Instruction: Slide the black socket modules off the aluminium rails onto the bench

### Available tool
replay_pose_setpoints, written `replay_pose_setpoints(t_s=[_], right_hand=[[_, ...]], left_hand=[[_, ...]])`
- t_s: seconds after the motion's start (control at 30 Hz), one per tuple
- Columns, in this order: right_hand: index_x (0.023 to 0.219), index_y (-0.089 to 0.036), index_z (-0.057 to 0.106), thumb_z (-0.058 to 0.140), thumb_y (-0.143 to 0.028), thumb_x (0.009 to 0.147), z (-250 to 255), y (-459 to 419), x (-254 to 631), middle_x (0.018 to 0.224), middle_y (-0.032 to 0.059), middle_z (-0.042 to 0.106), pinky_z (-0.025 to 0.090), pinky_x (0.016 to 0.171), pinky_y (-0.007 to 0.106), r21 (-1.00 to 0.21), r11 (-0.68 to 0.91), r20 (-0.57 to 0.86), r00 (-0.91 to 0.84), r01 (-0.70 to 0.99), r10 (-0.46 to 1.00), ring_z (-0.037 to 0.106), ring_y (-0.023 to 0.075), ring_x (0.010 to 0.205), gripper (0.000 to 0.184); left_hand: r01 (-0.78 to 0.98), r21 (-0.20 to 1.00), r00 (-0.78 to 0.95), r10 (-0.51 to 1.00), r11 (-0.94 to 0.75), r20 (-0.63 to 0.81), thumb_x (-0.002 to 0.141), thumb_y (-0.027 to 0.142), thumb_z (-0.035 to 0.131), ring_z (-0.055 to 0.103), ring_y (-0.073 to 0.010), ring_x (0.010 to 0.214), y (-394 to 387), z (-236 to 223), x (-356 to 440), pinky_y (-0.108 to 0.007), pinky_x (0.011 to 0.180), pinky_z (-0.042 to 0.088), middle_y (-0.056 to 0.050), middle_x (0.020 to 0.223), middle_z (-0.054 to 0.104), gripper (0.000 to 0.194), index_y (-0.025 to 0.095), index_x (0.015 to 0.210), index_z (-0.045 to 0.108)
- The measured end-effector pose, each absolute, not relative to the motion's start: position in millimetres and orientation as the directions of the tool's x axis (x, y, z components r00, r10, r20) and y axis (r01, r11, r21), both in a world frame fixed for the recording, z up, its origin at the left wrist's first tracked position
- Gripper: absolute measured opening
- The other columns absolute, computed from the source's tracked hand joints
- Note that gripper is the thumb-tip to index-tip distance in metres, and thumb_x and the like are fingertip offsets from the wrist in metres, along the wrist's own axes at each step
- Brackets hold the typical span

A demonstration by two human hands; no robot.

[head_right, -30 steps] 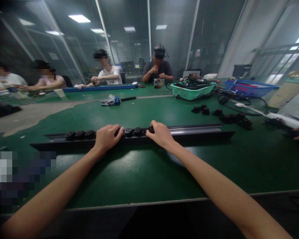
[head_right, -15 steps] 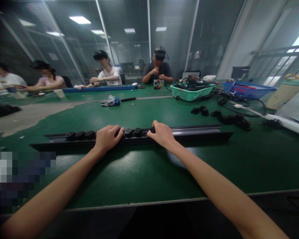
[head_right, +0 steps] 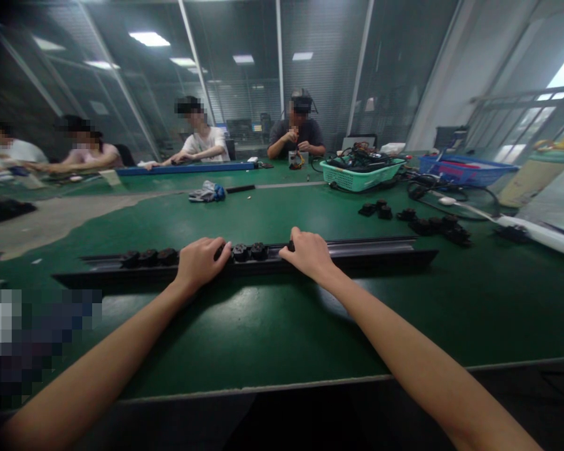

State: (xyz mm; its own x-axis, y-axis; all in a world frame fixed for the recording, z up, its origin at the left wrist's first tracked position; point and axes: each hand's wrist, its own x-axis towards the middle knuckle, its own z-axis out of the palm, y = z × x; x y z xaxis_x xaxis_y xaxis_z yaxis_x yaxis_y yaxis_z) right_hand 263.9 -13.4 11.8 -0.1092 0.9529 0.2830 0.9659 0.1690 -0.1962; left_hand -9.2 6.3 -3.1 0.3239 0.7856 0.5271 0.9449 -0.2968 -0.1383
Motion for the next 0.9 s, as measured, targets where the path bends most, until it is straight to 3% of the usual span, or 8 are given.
replay_pose_setpoints(t_s=[0.33,0.9], right_hand=[[0.107,-0.017,0.06,0.051,-0.041,0.096,21.0,-15.6,269.9,0.1,0.0148,0.075,0.043,0.073,0.034,-0.078,0.154,0.212,-0.134,0.985,0.968,0.07,0.0301,0.095,0.028],[0.117,-0.018,0.059,0.051,-0.044,0.096,39.7,-10.0,302.5,0.113,0.0166,0.073,0.044,0.073,0.033,-0.071,0.172,-0.014,-0.173,0.983,0.985,0.069,0.031,0.099,0.034]], left_hand=[[0.943,-0.145,0.329,0.78,-0.3,0.532,0.104,0.047,0.034,0.066,-0.0239,0.079,6.1,-3.6,-9.4,-0.033,0.062,0.032,-0.009,0.082,0.073,0.049,0.02,0.085,0.069],[0.944,-0.131,0.325,0.787,-0.303,0.523,0.104,0.048,0.033,0.066,-0.0248,0.08,5.9,-2.8,-9.3,-0.034,0.063,0.033,-0.01,0.084,0.073,0.05,0.02,0.086,0.069]])
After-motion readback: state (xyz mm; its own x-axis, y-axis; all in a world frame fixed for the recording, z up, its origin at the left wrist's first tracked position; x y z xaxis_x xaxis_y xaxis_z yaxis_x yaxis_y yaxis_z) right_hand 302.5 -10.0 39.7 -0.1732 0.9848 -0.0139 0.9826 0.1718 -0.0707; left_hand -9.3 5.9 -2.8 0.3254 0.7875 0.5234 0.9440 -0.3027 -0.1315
